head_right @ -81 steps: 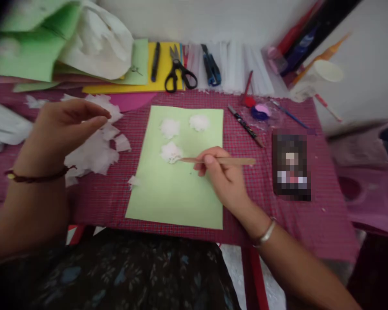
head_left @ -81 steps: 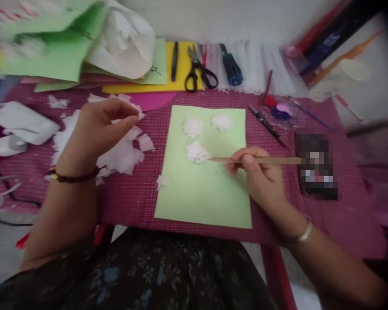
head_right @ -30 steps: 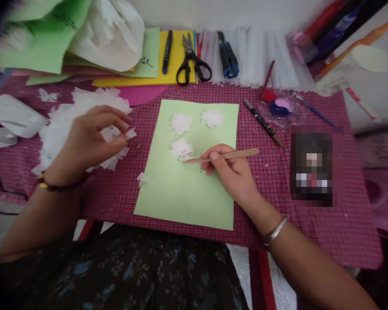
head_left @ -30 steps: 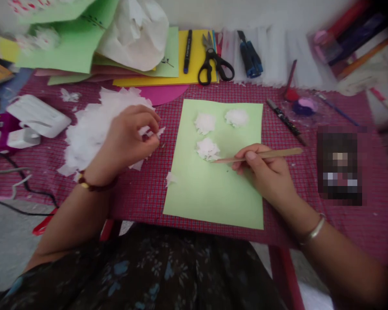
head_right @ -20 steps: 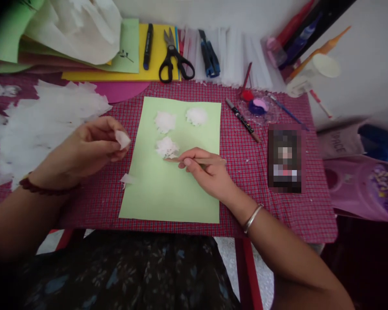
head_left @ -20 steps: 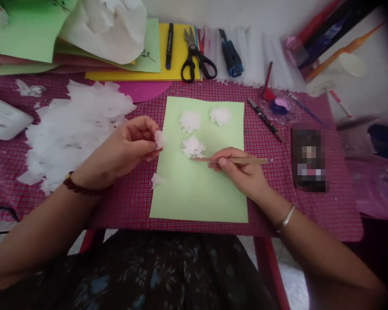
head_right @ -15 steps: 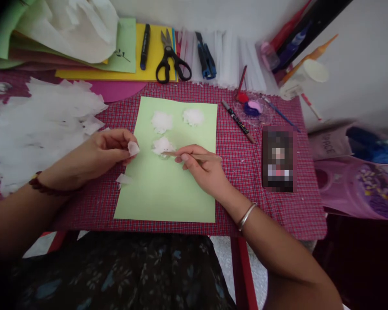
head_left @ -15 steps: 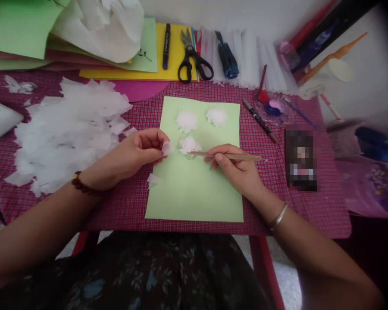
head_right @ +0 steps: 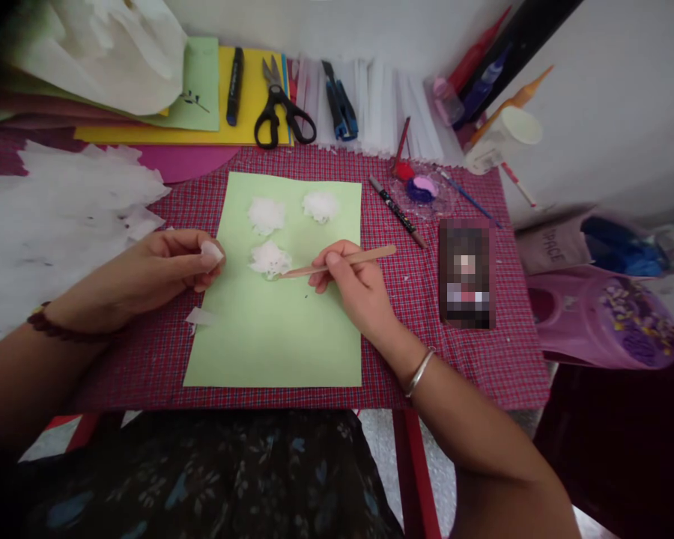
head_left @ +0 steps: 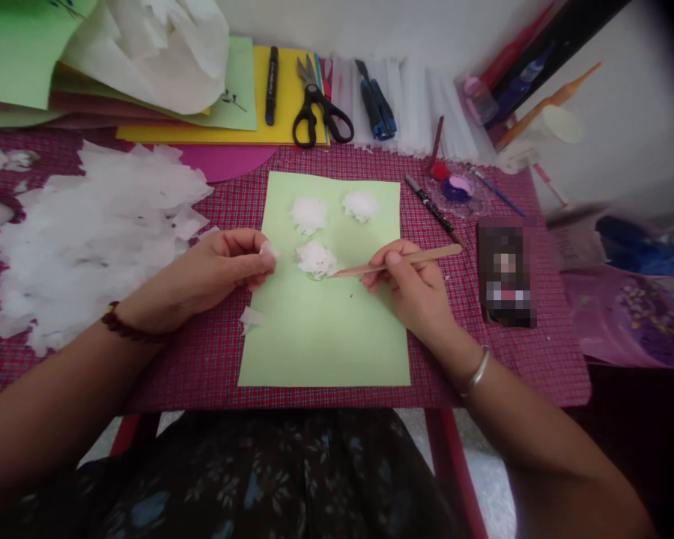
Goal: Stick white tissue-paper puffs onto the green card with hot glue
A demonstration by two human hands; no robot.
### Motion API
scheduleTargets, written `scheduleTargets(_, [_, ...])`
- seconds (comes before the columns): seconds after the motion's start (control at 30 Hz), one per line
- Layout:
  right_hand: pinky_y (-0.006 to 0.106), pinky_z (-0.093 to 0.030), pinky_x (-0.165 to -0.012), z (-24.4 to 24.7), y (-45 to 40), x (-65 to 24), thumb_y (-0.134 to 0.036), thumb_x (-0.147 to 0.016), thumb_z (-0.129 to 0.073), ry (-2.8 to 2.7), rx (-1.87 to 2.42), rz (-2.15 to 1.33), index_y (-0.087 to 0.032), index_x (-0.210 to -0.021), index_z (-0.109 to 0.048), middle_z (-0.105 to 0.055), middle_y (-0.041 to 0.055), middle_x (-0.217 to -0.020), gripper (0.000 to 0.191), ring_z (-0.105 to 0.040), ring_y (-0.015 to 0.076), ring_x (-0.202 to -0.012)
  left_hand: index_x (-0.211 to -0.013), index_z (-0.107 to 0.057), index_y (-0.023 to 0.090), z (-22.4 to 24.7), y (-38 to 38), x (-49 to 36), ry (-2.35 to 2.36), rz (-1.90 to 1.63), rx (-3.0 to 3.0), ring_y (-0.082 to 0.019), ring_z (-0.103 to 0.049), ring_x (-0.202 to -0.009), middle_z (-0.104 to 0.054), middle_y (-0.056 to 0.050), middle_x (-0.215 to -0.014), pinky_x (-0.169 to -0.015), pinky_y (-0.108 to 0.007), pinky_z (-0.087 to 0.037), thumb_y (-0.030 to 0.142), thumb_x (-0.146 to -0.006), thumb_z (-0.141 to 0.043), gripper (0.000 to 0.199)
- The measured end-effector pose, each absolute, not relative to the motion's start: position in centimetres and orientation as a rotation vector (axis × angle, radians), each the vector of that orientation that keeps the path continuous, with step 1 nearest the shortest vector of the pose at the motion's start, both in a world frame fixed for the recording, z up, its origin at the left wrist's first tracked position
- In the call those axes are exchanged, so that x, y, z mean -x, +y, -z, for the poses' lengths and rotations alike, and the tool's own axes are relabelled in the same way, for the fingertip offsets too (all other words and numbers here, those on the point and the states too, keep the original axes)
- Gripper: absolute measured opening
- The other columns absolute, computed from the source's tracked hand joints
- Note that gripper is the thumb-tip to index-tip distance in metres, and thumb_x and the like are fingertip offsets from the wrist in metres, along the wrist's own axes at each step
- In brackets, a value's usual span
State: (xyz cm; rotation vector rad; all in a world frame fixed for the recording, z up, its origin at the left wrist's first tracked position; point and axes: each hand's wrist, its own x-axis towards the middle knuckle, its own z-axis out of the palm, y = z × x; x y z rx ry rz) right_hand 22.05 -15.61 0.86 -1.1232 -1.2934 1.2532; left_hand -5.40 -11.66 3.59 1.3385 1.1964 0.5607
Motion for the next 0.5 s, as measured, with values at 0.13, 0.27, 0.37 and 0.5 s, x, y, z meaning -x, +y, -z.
scheduleTargets(0.13, [0.03,-0.055,-0.063,-1.14,-16.12,-21.62,-0.049,-0.097,-0.056,-1.393,1.182,-1.14,-0.024,-0.086,-0.06,-0.066,-0.0014,-0.072,0.028,-0.063,0.0138,-0.063,-0.073,-0.059,0.02,-3.75,-11.72,5.35,1.17,-0.572,-1.302,-0.009,-0.045,-0.051,-0.053,0.004,-0.06,-0.05,-0.022,-0.038,0.026,-0.079,-0.069,0.013])
scheduleTargets(0.27, [0.029,-0.054,-0.061,-1.04,-16.06,-21.5,-0.045,-0.099,-0.055,-1.388,1.149,-1.111,-0.024,-0.087,-0.062,-0.066,-0.0017,-0.072,0.025,-0.063,0.0127,-0.063,-0.075,-0.06,0.019,-3.63,-11.73,5.39,1.17,-0.593,-1.249,-0.008,-0.046,-0.053,-0.055,0.004,-0.061,-0.051,-0.02,-0.038,0.026,-0.078,-0.07,0.013])
scheduleTargets(0.37, [0.029,-0.054,-0.061,-0.9,-15.91,-21.53,-0.045,-0.099,-0.054,-1.431,1.151,-1.097,-0.025,-0.088,-0.063,-0.067,-0.0014,-0.073,0.025,-0.063,0.0131,-0.064,-0.076,-0.062,0.019,-3.46,-11.77,5.47,1.185,-0.584,-1.231,-0.008,-0.047,-0.054,-0.057,0.003,-0.063,-0.051,-0.02,-0.038,0.028,-0.08,-0.07,0.013])
scheduleTargets(0.5, [0.03,-0.055,-0.062,-0.75,-15.83,-21.52,-0.045,-0.099,-0.054,-1.485,1.158,-1.076,-0.026,-0.09,-0.065,-0.068,-0.0007,-0.077,0.024,-0.064,0.0137,-0.065,-0.074,-0.063,0.018,-3.52,-11.85,5.36,1.209,-0.555,-1.225,-0.008,-0.046,-0.052,-0.057,0.003,-0.062,-0.049,-0.02,-0.036,0.027,-0.081,-0.069,0.013])
